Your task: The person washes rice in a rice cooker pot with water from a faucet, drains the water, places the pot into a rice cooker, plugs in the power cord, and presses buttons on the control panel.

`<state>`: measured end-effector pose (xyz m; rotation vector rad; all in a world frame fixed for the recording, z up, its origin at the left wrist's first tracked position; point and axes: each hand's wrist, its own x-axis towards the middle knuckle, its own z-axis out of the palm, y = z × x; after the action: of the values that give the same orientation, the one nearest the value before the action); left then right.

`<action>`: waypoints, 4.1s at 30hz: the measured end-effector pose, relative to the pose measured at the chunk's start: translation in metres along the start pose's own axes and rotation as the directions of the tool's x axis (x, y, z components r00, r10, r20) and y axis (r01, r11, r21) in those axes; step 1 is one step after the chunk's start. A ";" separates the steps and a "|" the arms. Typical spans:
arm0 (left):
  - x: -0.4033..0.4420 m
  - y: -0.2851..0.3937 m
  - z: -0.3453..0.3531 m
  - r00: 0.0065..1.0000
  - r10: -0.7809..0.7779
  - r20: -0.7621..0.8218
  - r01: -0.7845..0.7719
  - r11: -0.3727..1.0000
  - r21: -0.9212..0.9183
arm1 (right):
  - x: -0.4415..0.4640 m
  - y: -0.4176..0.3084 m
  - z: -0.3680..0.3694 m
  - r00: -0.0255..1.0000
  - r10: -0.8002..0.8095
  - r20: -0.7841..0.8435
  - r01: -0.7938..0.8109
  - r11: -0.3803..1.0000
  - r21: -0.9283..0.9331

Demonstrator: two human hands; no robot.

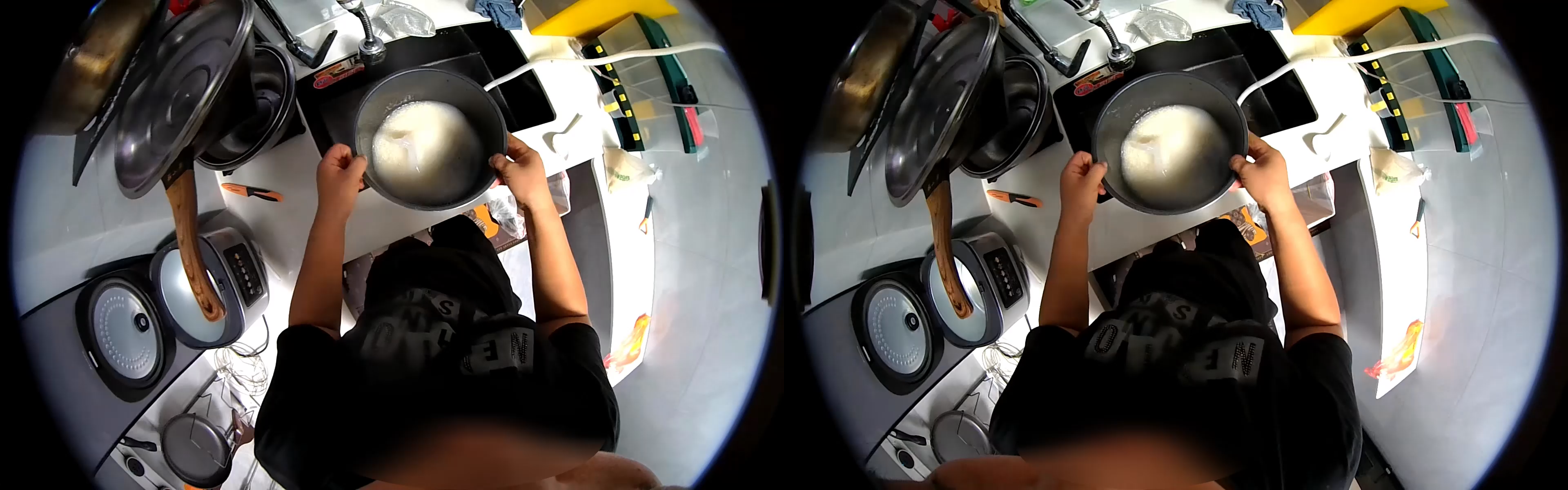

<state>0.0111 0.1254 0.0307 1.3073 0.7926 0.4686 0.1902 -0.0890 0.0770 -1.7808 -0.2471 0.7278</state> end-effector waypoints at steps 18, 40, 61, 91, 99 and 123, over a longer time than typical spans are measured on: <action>-0.083 0.019 0.031 0.970 0.176 -0.167 -0.150 0.976 0.156 | -0.010 0.023 -0.042 0.960 -0.106 0.258 0.054 0.978 0.201; -0.339 0.028 0.008 0.548 0.108 -0.830 -0.210 0.978 -0.012 | -0.099 -0.037 0.054 0.500 0.003 0.866 0.237 0.961 -0.141; -0.389 0.075 -0.220 0.283 0.240 -0.929 -0.492 0.867 0.074 | -0.196 -0.184 0.382 0.211 -0.113 0.971 0.867 0.481 -0.133; -0.282 -0.001 -0.316 0.394 0.173 -0.903 -0.283 0.957 0.060 | -0.113 -0.130 0.524 0.421 0.146 0.895 0.858 0.256 -0.445; -0.286 0.010 -0.314 0.358 0.214 -0.909 -0.295 0.949 0.107 | -0.122 -0.144 0.516 0.384 0.064 0.921 0.915 0.110 -0.389; -0.294 -0.002 -0.379 0.591 -0.217 -0.777 0.176 0.975 -0.139 | -0.103 -0.103 0.527 0.368 0.105 0.924 0.827 0.418 -0.377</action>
<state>-0.4639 0.1694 0.0791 0.9056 1.6486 0.9086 -0.1810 0.3105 0.1193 -1.8174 -2.1138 1.1709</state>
